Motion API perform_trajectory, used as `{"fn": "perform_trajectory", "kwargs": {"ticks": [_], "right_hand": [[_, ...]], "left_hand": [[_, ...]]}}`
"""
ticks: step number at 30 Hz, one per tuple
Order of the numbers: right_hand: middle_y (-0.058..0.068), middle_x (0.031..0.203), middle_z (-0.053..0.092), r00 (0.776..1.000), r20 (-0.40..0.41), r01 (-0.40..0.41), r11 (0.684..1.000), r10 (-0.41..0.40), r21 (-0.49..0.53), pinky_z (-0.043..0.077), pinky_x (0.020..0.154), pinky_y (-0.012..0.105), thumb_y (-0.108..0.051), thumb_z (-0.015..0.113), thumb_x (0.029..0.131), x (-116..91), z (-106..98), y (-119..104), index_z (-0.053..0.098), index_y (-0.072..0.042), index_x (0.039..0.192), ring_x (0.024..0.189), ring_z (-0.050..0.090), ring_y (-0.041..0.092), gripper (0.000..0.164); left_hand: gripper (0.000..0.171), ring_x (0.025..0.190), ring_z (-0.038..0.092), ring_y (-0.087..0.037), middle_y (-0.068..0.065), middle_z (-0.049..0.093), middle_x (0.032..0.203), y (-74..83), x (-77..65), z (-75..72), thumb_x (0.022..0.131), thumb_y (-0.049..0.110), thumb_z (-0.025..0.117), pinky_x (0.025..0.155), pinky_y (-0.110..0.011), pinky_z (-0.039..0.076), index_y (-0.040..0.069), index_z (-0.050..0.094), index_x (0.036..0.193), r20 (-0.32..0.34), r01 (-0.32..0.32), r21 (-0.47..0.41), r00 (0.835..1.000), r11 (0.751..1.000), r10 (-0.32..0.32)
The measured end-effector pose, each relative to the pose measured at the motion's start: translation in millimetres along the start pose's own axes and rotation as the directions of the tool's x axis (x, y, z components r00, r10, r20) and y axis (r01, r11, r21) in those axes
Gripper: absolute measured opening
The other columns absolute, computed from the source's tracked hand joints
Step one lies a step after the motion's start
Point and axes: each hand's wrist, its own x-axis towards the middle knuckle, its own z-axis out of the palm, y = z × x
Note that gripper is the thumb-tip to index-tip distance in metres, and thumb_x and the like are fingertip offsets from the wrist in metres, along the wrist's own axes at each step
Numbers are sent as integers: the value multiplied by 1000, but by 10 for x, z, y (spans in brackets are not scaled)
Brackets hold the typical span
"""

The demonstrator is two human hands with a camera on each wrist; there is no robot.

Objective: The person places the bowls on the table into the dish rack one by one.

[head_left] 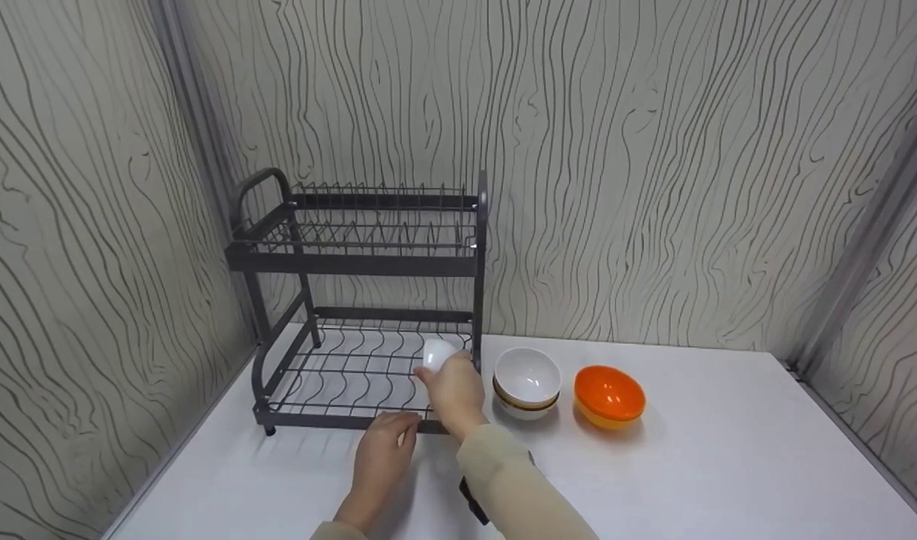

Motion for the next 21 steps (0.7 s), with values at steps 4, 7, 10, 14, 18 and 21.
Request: {"fn": "perform_trajectory", "kwargs": {"ticks": [4,7,10,14,18,21], "right_hand": [[19,100,65,998,48,-35,999,34,10,54,69,35,-41,69,80,15,-33,-34,43,13,121,80,62,22,73],[20,101,65,997,68,-41,999,41,8,54,71,36,-40,68,81,26,-63,-64,43,13,120,83,62,23,71],[22,102,64,996,85,-42,999,42,9,55,75,37,-39,68,81,45,-86,-86,43,14,121,88,63,25,71],[21,101,64,993,108,-54,998,51,21,55,78,38,-37,68,82,61,-100,-97,43,13,121,90,63,26,69],[22,105,62,990,129,-61,996,52,66,53,83,40,-35,67,83,61,-111,-103,42,15,122,96,62,28,68],[23,107,60,989,138,-63,992,48,106,53,85,40,-34,66,84,57,-114,-110,40,16,123,99,61,30,69]], "left_hand": [[14,95,63,-10,8,70,99,0,-5,5,85,15,62,86,-28,54,20,71,95,5,9,-9,1000,1000,-9],[15,96,63,-10,8,70,100,7,-6,1,86,16,62,87,-28,53,20,71,96,14,16,-18,1000,1000,-16],[15,97,63,-10,8,70,100,11,-8,-1,86,16,61,87,-28,53,20,71,96,26,29,-25,999,999,-28],[14,97,63,-10,8,70,99,7,-12,1,85,15,62,87,-28,54,19,71,95,19,22,-10,1000,1000,-22],[14,96,64,-11,7,70,99,-3,-5,-3,85,15,62,86,-29,54,18,71,95,3,0,-4,1000,1000,0],[14,96,64,-11,7,70,99,-16,5,-11,86,15,62,86,-29,54,18,71,96,-2,-13,-6,1000,1000,13]]}}
